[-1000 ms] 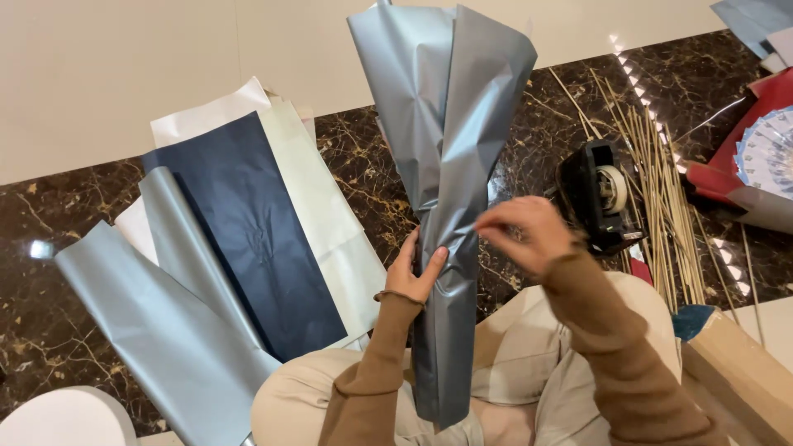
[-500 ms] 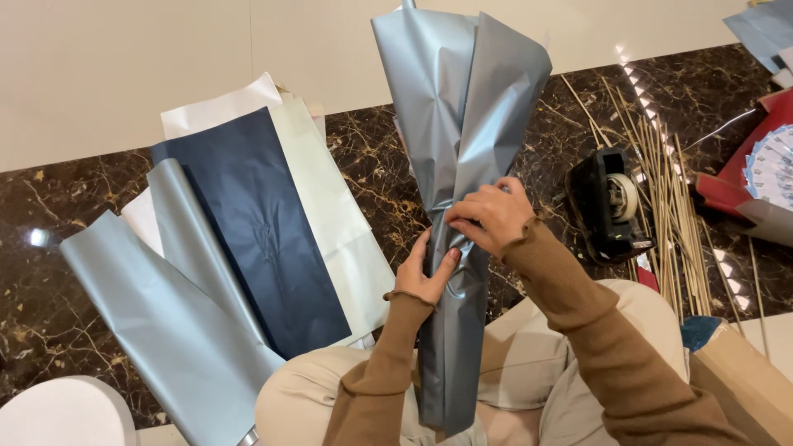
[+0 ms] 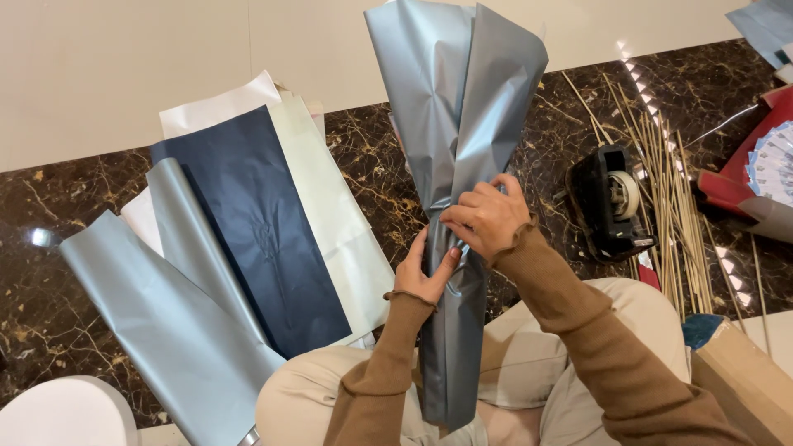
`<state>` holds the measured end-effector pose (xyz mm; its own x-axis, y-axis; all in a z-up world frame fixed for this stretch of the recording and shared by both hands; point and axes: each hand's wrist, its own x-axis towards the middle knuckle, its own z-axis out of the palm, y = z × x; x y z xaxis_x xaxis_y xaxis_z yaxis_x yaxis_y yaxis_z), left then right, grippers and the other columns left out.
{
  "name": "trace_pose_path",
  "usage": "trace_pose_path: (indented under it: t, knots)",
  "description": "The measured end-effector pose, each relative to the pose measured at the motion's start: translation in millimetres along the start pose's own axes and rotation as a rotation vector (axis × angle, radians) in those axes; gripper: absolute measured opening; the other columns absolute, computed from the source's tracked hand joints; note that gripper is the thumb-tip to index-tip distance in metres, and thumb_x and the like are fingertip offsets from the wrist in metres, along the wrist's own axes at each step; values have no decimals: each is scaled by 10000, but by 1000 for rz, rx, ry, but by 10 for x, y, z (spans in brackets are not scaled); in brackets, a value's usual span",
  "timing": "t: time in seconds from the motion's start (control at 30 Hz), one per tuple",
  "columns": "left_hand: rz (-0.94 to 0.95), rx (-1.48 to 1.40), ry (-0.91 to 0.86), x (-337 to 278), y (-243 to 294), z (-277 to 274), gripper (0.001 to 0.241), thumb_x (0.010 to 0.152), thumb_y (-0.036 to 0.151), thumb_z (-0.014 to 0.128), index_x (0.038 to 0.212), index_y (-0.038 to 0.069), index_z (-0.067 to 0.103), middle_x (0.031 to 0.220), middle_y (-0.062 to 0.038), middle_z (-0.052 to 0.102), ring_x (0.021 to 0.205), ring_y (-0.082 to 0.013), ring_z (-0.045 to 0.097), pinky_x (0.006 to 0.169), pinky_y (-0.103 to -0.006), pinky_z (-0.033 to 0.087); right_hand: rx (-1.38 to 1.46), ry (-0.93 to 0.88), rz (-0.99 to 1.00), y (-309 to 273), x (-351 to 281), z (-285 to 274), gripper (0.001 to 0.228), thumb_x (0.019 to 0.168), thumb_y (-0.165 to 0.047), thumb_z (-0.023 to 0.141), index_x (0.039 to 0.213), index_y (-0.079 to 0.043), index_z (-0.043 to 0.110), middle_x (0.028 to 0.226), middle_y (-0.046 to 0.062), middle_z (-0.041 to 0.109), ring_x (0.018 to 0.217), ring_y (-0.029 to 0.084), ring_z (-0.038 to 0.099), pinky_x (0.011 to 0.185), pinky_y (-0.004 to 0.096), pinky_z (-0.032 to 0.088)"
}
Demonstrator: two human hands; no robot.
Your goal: Wrapping a money bouquet with decorative paper
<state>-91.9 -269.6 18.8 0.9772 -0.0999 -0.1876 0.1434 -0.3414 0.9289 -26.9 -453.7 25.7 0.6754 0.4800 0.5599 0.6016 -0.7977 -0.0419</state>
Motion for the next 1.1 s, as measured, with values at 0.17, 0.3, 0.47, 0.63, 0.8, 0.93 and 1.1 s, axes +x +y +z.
trace_pose_path:
  t: [0.17, 0.3, 0.47, 0.63, 0.8, 0.93, 1.1]
  knots:
    - [7, 5, -13, 10, -25, 0, 867, 885, 613, 666, 1521, 66, 447, 1287, -289, 654, 1225, -454, 621, 1000, -534, 552, -30, 56, -29, -7, 3, 7, 164, 941, -410, 672, 833, -288, 655, 731, -78, 518, 755, 121, 547, 935, 420, 389]
    - [12, 13, -20, 1, -49, 4, 877, 888, 623, 654, 1526, 63, 437, 1304, -298, 641, 1233, -460, 613, 1007, -542, 545, -51, 69, -37, -22, 3, 29, 161, 930, -406, 678, 830, -284, 649, 733, -74, 510, 757, 124, 546, 933, 426, 393]
    - [15, 32, -21, 14, -162, 40, 893, 893, 632, 650, 1535, 56, 419, 1375, -291, 598, 1299, -460, 562, 1073, -549, 497, -76, 129, -78, -57, 41, 7, 212, 978, -398, 612, 814, -265, 618, 744, -55, 492, 758, 140, 533, 919, 430, 388]
    - [16, 32, -14, 2, -104, 27, 902, 895, 641, 639, 1535, 44, 419, 1399, -296, 578, 1320, -464, 540, 1093, -556, 475, -107, 155, -100, -80, 59, 9, 217, 970, -368, 634, 791, -248, 605, 727, -44, 481, 729, 160, 520, 901, 438, 395]
    - [14, 32, -11, 6, -129, 42, 897, 898, 632, 640, 1537, 45, 415, 1422, -294, 560, 1348, -463, 511, 1115, -563, 448, -123, 155, -107, -95, 80, -21, 210, 953, -353, 656, 782, -242, 607, 718, -40, 480, 725, 162, 522, 895, 442, 398]
    - [43, 31, 8, 13, -170, 58, 884, 899, 630, 649, 1535, 59, 426, 1384, -285, 593, 1310, -465, 546, 1088, -564, 471, -114, 158, -113, -101, 90, -30, 187, 957, -338, 654, 807, -230, 625, 716, -39, 482, 719, 162, 518, 896, 434, 395]
    - [44, 29, 12, 11, -146, 54, 885, 895, 631, 646, 1535, 63, 424, 1374, -287, 600, 1300, -468, 554, 1082, -565, 476, -120, 158, -104, -98, 56, 18, 163, 972, -340, 635, 846, -236, 635, 727, -37, 490, 725, 162, 527, 903, 438, 397]
